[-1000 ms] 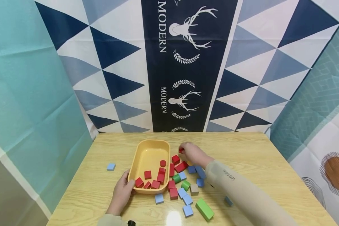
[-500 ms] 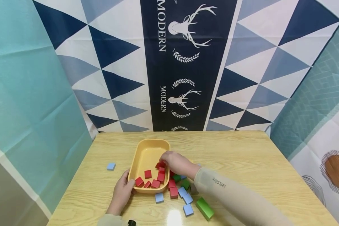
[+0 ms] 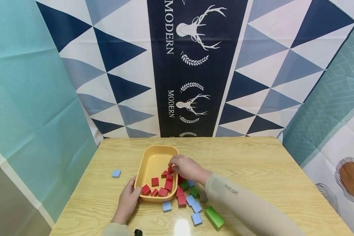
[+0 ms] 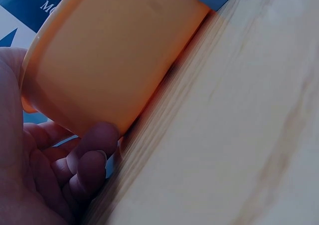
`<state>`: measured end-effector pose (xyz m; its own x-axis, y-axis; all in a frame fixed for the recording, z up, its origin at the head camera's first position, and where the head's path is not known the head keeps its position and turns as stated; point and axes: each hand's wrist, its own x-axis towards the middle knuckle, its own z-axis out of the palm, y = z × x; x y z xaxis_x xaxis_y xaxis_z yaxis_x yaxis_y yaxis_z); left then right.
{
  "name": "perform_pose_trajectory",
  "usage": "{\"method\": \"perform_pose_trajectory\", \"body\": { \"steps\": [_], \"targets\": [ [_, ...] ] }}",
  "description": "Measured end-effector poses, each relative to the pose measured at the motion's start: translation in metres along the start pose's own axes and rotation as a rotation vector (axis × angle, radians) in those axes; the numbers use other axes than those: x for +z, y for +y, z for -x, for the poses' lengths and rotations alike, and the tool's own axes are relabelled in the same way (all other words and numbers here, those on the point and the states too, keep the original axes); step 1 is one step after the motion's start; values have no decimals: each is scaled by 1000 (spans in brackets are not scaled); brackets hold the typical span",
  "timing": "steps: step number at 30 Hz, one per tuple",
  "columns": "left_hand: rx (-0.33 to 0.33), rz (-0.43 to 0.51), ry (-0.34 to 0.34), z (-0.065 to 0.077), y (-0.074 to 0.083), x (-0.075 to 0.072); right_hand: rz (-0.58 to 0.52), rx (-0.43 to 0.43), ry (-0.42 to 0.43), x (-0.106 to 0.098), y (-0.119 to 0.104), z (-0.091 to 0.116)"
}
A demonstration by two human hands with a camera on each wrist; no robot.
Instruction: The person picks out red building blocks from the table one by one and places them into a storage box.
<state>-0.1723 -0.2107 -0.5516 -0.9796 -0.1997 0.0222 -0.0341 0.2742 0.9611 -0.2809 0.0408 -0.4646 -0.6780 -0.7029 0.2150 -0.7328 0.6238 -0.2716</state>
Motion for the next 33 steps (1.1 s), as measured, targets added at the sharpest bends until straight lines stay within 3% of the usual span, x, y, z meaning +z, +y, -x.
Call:
{"method": "perform_pose_trajectory", "body": {
  "steps": [4, 6, 8, 11, 13, 24, 29, 33],
  "targets": [
    [26, 1, 1, 0, 1, 0, -3, 116, 108, -14, 19, -1],
    [33, -1, 4, -1, 1, -1, -15, 188, 85, -17, 29, 0],
    [31, 0, 3, -1, 2, -1, -29, 225, 7, -17, 38, 3],
    [20, -4, -2, -1, 2, -2, -17, 200, -116, -11, 47, 10],
    [21, 0, -4, -1, 1, -2, 0, 162, -148, -5, 51, 13],
    [-12, 4, 1, 0, 1, 1, 194, 129, -131, 6, 49, 12],
    [-12, -6, 3, 0, 0, 1, 258, 152, -63, 4, 51, 13],
    [-9, -9, -2, 0, 0, 0, 281, 176, 101, -5, 47, 11]
  ]
}}
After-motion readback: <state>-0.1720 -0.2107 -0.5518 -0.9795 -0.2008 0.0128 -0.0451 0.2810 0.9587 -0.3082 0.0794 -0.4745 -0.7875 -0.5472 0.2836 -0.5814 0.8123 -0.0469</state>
